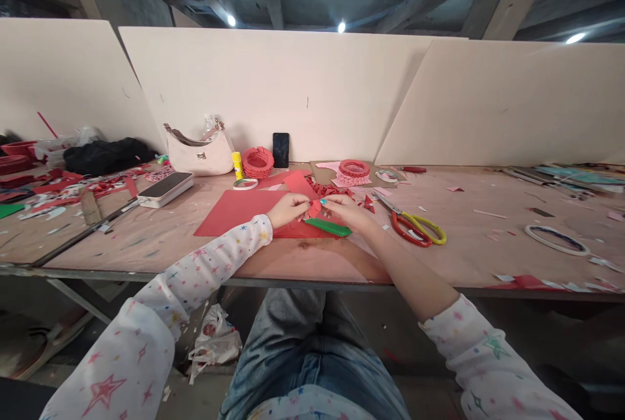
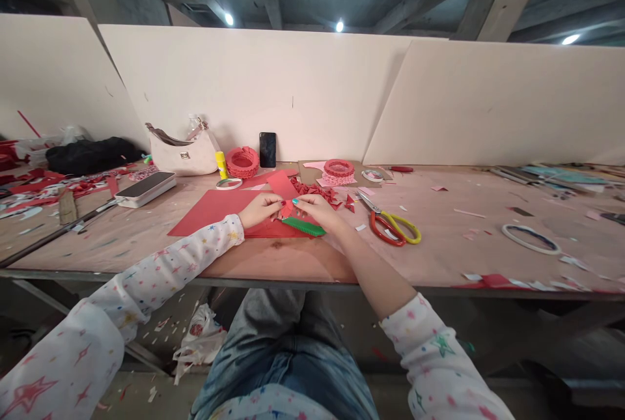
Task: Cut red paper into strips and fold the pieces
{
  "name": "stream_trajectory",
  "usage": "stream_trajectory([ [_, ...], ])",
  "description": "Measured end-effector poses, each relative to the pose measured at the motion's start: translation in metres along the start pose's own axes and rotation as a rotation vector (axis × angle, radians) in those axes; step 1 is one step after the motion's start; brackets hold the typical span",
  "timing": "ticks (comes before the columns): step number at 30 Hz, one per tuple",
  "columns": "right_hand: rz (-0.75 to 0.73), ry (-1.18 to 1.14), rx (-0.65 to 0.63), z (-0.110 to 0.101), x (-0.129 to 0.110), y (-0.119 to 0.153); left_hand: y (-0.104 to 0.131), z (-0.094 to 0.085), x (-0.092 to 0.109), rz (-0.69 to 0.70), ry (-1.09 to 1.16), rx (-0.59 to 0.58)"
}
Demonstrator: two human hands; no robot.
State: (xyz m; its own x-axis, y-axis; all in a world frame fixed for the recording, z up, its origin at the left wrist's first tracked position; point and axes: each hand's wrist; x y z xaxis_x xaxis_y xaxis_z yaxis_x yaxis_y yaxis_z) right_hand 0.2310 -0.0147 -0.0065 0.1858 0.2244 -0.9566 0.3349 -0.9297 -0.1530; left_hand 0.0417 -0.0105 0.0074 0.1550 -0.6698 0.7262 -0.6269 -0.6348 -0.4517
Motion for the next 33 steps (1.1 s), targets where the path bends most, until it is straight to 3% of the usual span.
stream_trajectory([
  [13, -0.112, 0.24, 0.072, 0.0, 0.001, -0.001, 0.0, 0.002, 0.0, -0.022, 0.006, -0.029],
  [20, -0.181, 0.088, 0.085, 0.002, -0.001, -0.002, -0.002, 0.002, -0.01, -0.058, 0.091, 0.028],
  [27, -0.193, 0.199, 0.079, 0.005, -0.012, 0.004, -0.004, 0.0, -0.012, -0.136, 0.177, 0.065],
  [33, -0.203, 0.197, 0.048, 0.003, -0.01, 0.003, -0.002, 0.0, -0.01, -0.115, 0.148, -0.009],
])
Point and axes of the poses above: each hand's wrist, its own y-axis away from the middle knuckle, its own z-axis out of the palm, x = y × z, and after that the axes turned 6 degrees about z, right-handed
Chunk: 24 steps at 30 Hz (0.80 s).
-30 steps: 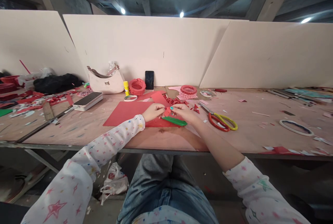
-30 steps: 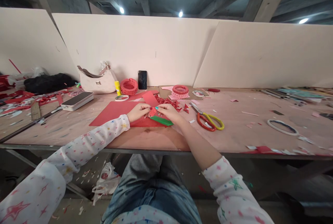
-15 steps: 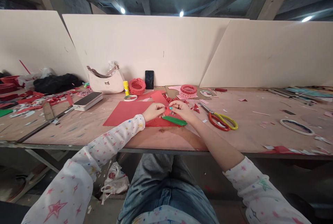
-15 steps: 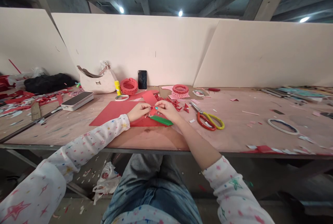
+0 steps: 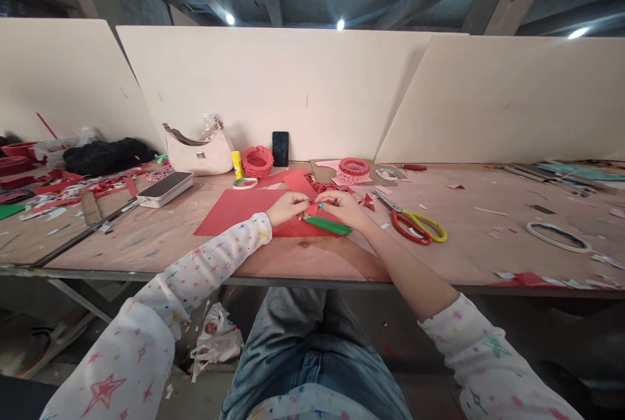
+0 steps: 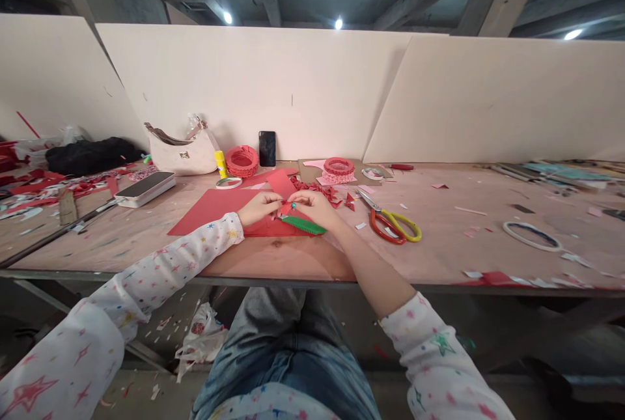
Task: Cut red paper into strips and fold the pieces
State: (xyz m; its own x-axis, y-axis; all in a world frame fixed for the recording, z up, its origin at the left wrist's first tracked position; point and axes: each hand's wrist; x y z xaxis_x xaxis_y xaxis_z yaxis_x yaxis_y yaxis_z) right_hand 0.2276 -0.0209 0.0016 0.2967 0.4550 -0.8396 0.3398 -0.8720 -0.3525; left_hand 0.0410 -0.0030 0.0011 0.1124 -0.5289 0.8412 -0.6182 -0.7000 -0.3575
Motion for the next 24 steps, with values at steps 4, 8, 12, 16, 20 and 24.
stream_trajectory([
  [4, -0.036, 0.05, -0.048, -0.002, 0.003, -0.001, 0.001, 0.002, 0.002, -0.011, -0.093, -0.047],
  [8, -0.051, 0.046, -0.08, -0.003, 0.004, -0.001, 0.001, 0.002, 0.002, 0.015, -0.141, -0.083],
  [12, -0.033, 0.035, -0.081, 0.001, 0.005, -0.001, 0.001, 0.001, 0.0, 0.044, -0.152, -0.124],
  [16, -0.03, -0.047, -0.066, 0.005, 0.007, -0.001, 0.002, 0.003, -0.003, 0.064, -0.147, -0.159],
  [20, -0.037, -0.131, -0.094, 0.007, 0.005, -0.001, 0.002, 0.005, -0.007, 0.072, -0.138, -0.173],
  [24, -0.041, -0.134, -0.123, 0.007, 0.002, 0.0, 0.003, 0.008, -0.005, 0.074, -0.16, -0.148],
])
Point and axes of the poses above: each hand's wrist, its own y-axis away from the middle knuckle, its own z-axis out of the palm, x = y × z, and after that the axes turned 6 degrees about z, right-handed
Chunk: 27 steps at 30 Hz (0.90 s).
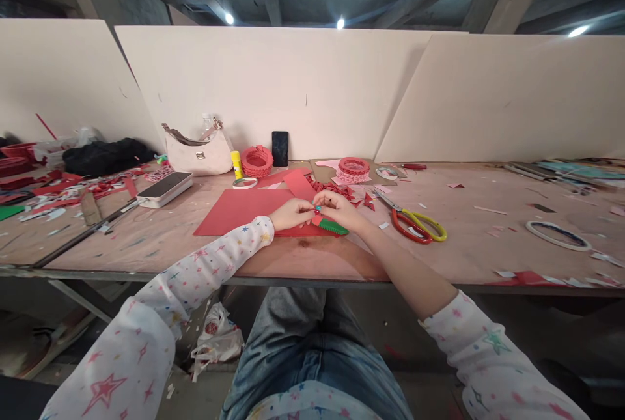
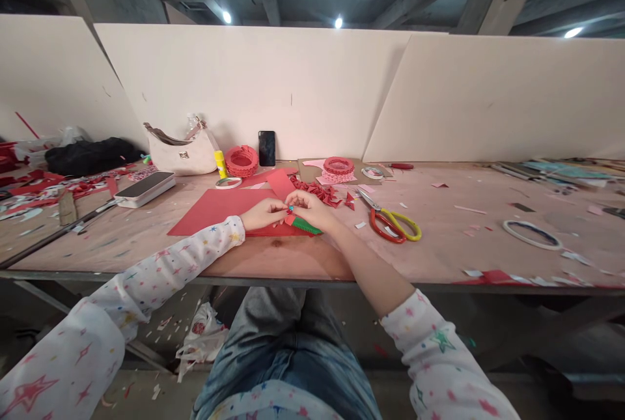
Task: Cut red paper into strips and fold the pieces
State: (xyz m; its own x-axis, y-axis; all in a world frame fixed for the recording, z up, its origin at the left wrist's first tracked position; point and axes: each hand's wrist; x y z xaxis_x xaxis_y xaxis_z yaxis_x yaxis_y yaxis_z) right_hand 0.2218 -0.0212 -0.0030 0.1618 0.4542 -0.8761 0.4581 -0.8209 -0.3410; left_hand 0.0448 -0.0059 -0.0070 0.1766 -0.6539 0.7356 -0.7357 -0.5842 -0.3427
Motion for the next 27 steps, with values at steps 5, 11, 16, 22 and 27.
stream_trajectory([
  [5, 0.025, 0.025, 0.079, 0.0002, -0.0022, 0.0004, -0.0025, -0.002, 0.0039, -0.01, 0.076, 0.055],
  [11, 0.087, 0.273, 0.07, 0.0019, -0.0005, 0.003, -0.0028, -0.0025, 0.0037, -0.08, 0.19, 0.227],
  [16, 0.086, 0.432, 0.068, 0.0022, -0.0045, 0.0037, -0.0013, 0.0012, 0.0069, -0.132, 0.071, 0.274],
  [22, 0.094, 0.209, 0.067, -0.0015, -0.0025, 0.0019, -0.0036, -0.0023, 0.0013, -0.057, 0.044, 0.215],
  [27, 0.114, -0.062, 0.065, -0.0046, 0.0016, -0.0009, -0.0043, -0.0057, -0.0022, -0.036, 0.114, 0.226],
])
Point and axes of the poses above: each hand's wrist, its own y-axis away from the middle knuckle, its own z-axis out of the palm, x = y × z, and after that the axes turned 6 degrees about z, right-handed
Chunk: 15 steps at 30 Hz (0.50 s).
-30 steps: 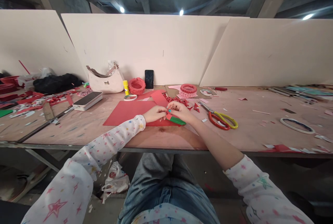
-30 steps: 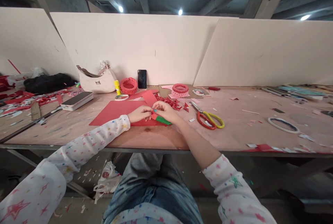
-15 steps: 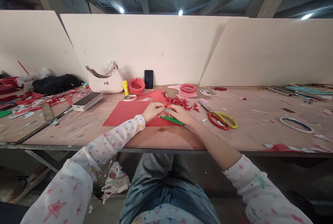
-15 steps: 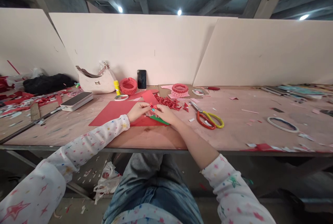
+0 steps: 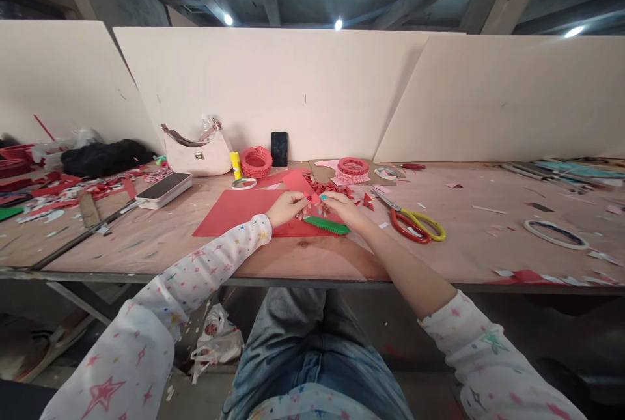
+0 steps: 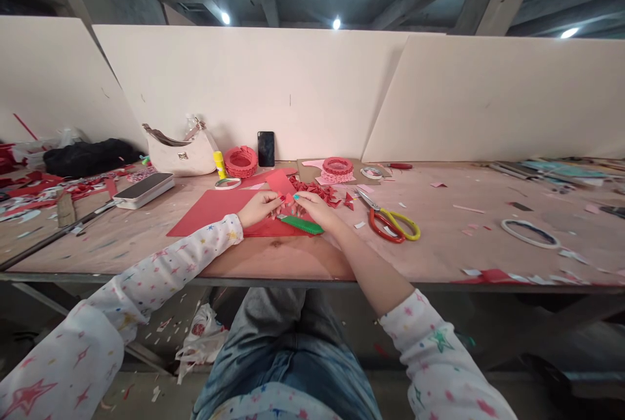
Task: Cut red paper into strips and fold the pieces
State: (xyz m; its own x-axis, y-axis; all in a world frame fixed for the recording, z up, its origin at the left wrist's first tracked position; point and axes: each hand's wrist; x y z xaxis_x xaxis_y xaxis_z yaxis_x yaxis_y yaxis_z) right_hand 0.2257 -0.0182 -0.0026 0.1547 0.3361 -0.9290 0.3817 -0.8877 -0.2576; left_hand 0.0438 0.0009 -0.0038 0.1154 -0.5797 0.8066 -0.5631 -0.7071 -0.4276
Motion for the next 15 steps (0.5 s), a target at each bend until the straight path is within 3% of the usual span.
stream_trajectory([
  [10, 0.002, 0.084, -0.031, 0.001, -0.004, 0.003, 0.002, 0.003, 0.002, 0.043, -0.042, -0.054],
  [15, -0.006, 0.199, 0.034, -0.002, 0.005, -0.001, 0.004, 0.004, 0.003, 0.062, -0.053, -0.078],
])
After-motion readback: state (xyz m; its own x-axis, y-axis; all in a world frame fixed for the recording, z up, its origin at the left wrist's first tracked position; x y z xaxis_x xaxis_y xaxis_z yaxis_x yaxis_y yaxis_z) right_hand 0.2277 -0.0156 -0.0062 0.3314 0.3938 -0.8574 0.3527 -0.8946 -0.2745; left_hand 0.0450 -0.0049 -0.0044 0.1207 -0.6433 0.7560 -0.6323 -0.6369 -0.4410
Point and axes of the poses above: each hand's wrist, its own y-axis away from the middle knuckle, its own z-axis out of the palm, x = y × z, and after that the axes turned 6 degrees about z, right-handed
